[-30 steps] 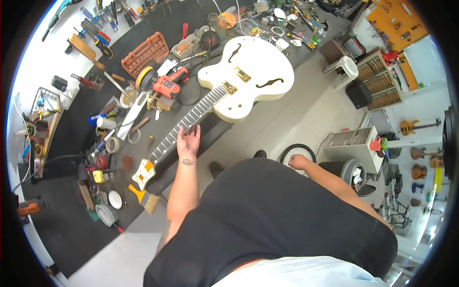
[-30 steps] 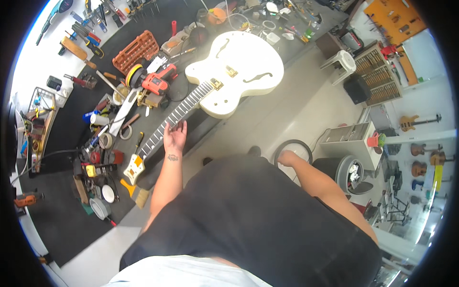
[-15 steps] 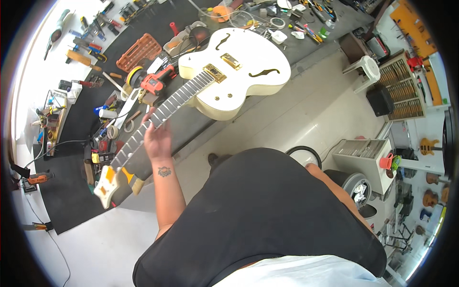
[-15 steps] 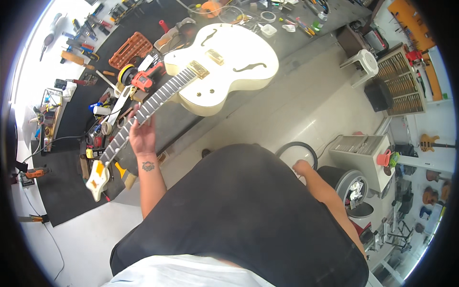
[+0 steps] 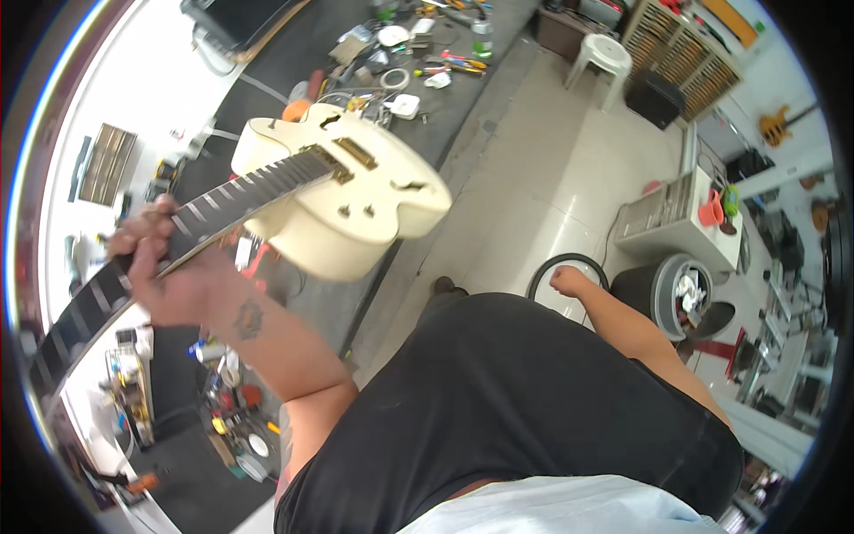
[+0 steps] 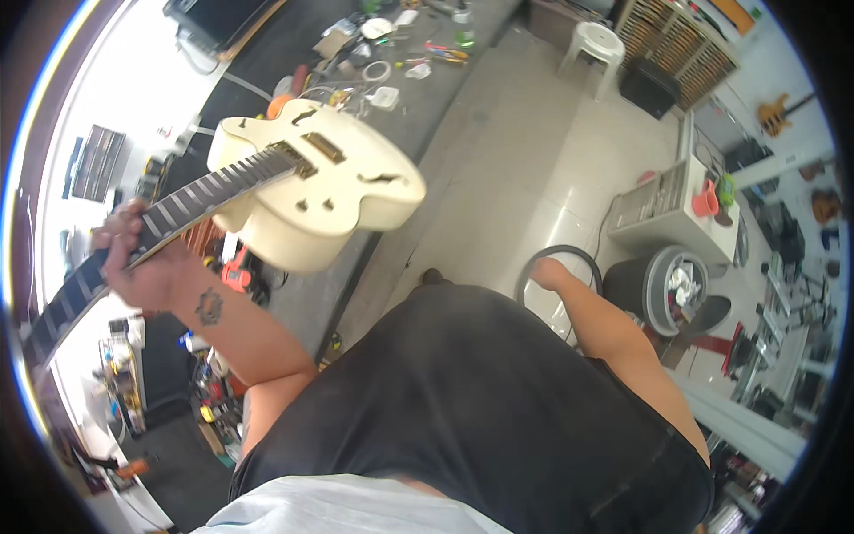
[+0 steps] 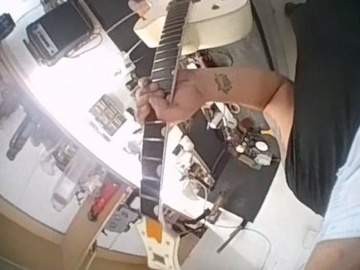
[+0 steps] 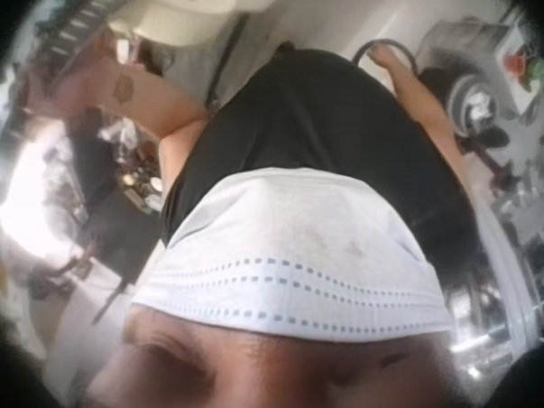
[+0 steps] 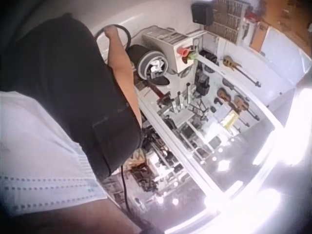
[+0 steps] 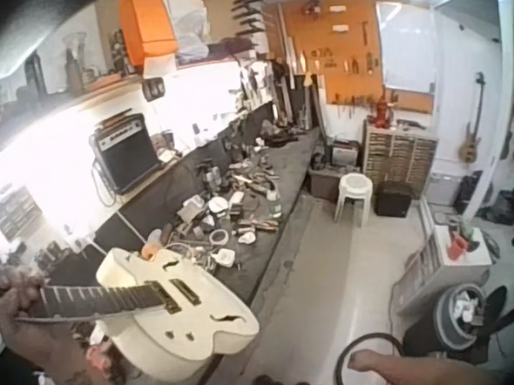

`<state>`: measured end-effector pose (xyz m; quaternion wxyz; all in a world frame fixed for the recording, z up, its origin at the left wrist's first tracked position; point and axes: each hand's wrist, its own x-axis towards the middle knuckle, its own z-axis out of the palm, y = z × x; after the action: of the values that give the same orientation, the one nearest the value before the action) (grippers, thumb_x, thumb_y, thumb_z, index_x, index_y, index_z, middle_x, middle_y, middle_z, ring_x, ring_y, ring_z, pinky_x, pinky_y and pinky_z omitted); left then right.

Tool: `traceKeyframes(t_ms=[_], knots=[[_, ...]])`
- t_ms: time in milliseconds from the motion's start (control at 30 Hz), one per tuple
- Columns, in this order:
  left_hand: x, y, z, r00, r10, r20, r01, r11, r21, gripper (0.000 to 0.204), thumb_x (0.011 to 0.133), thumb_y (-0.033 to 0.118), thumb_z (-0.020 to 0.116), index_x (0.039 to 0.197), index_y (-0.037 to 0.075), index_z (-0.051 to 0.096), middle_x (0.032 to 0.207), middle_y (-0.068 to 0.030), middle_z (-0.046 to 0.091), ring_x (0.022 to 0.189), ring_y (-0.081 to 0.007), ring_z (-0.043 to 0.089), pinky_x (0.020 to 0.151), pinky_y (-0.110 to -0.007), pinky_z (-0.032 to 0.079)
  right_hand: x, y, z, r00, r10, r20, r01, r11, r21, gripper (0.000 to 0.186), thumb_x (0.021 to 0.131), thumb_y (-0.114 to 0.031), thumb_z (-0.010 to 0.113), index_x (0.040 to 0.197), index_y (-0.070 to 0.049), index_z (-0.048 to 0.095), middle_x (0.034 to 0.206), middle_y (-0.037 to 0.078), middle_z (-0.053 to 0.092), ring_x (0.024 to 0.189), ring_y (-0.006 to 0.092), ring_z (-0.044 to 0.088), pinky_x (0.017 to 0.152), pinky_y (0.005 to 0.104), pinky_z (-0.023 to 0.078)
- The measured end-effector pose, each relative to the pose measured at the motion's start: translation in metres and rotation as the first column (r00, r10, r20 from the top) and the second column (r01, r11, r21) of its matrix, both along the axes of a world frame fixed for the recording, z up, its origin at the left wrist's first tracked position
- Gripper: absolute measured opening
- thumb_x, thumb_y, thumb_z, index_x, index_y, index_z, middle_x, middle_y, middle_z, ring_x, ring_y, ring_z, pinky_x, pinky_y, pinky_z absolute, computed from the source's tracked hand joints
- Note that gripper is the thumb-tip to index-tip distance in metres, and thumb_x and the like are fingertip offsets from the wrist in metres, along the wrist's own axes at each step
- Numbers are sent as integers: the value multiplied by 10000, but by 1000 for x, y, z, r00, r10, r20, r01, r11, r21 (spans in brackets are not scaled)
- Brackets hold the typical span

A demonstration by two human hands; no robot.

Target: The person works on a white electric guitar in a workshop, handling small parts and tools. They retrieve items from a shelf and a container, manipulate a small white component, and eventually hang the guitar on a wall rack.

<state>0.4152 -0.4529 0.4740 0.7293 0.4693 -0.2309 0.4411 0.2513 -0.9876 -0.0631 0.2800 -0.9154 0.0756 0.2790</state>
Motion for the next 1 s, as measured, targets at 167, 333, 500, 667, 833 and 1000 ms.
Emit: traceKeyframes(t_ms=[167,333,500,667,833,1000], knots=[[34,-8,67,911,-411,-37,412,904,117,284,675,65,597,944,42,510,702,-76,489,789,-233,539,915,-435,456,-37,22,8,990,-135,-52,136,990,24,239,812,-231,668,880,-10,728,773,152,738,704,277,715,708,421,569],[77,-48,104,679,-734,-24,717,655,241,218,709,68,544,926,60,533,640,-6,462,655,-111,454,777,-271,412,-89,5,0,887,-331,-322,300,943,-143,270,833,-229,604,744,-11,735,653,125,704,576,250,681,628,424,563],[147,-137,115,192,-948,-254,864,41,502,542,879,223,680,1325,33,438,953,-110,651,932,-224,620,957,-371,470,-116,4,-9,847,-435,-305,400,900,-172,308,846,-295,659,889,-15,782,835,166,758,773,327,730,761,440,577],[178,-273,75,132,-964,-230,918,32,394,251,771,105,631,1008,81,552,701,60,514,671,-70,499,732,-242,412,-94,-17,-36,749,-576,-326,585,807,-83,457,840,-402,719,1062,-6,774,1066,213,762,998,371,729,874,444,566],[218,-393,45,23,-956,-294,894,-112,434,295,766,94,616,1045,75,522,701,52,499,658,-89,495,717,-256,410,-59,-92,-18,743,-635,-212,640,767,-52,430,835,-386,681,992,4,771,1006,228,753,924,385,728,838,462,560],[256,-503,23,41,-965,-258,954,-40,298,289,727,111,605,1000,64,522,637,19,482,603,-140,485,638,-304,419,-112,-231,-77,922,-317,-222,289,946,-147,380,865,-349,607,779,-18,773,774,204,734,715,361,725,750,500,565]])
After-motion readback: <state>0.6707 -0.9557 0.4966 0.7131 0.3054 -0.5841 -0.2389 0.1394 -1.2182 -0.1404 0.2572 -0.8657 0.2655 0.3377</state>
